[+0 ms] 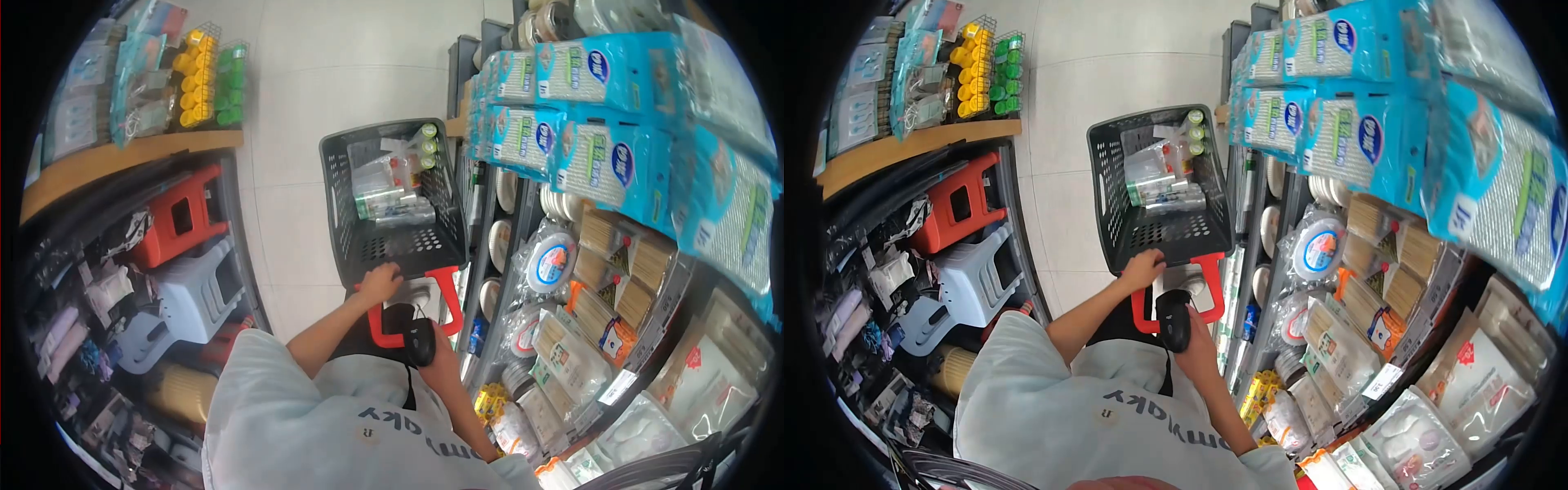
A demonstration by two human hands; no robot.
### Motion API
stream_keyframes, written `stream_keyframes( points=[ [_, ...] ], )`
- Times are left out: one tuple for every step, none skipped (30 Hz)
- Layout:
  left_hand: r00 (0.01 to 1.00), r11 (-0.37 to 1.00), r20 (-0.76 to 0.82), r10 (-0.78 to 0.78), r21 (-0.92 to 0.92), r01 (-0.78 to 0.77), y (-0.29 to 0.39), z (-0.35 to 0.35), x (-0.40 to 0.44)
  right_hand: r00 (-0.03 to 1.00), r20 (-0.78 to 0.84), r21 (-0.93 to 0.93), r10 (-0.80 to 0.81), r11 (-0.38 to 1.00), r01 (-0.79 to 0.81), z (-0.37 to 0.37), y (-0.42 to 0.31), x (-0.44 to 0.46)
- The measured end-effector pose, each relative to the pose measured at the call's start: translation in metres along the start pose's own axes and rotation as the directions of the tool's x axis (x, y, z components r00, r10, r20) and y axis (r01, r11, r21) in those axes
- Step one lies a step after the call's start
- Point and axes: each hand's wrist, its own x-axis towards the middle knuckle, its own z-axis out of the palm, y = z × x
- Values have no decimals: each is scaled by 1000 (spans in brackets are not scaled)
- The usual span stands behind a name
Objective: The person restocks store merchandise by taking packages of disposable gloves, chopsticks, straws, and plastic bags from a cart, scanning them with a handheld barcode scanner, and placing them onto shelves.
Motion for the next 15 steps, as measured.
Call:
stream_keyframes(
  points=[
    [1000, 1000, 5, -5, -5, 5, -1, 5, -7, 997, 57, -19, 45, 999, -44, 10, 12, 4],
    [997, 1000, 80, -8, -11, 9, -3, 9, -12, 990, 111, -41, 88, 996, -84, 15, 18, 8],
    [988, 1000, 153, -11, -16, 13, -5, 12, -15, 990, 112, -44, 90, 995, -85, 19, 22, 11],
    [988, 1000, 154, -13, -19, 16, -5, 13, -16, 990, 108, -69, 86, 994, -79, 22, 22, 14],
    [988, 999, 156, -7, -46, 15, -6, 14, -16, 991, 105, -93, 81, 993, -72, 25, 21, 16],
    [988, 997, 157, -3, -72, 14, -9, 14, -14, 991, 110, -93, 81, 993, -71, 26, 20, 19],
    [997, 993, 79, 7, -115, 2, -8, 10, -10, 992, 90, -72, 91, 994, -85, 27, 20, 23],
    [997, 994, 81, 2, -112, 7, -9, 5, 1, 992, 70, -49, 105, 994, -101, 30, 21, 26],
    [994, 982, 59, -88, -163, 97, -14, -1, 20, 992, 73, -46, 106, 994, -103, 33, 24, 28],
    [983, 959, 41, -177, -216, 182, -19, -6, 41, 987, 76, -74, 141, 988, -136, 37, 29, 28],
    [978, 972, -124, -167, -186, 143, -26, -10, 63, 982, 76, -103, 175, 981, -167, 41, 35, 30],
    [967, 976, -177, -181, -156, 154, -49, -5, 92, 981, 76, -103, 178, 980, -170, 43, 36, 30],
    [953, 977, -232, -194, -129, 167, -74, 1, 124, 960, 80, -139, 270, 956, -257, 41, 33, 30],
    [936, 959, -210, -283, -91, 269, -87, -7, 156, 932, 75, -172, 355, 925, -339, 41, 32, 32],
    [917, 938, -195, -347, -87, 337, -105, -10, 187, 921, 62, -185, 385, 911, -368, 42, 36, 28]
  ],
)
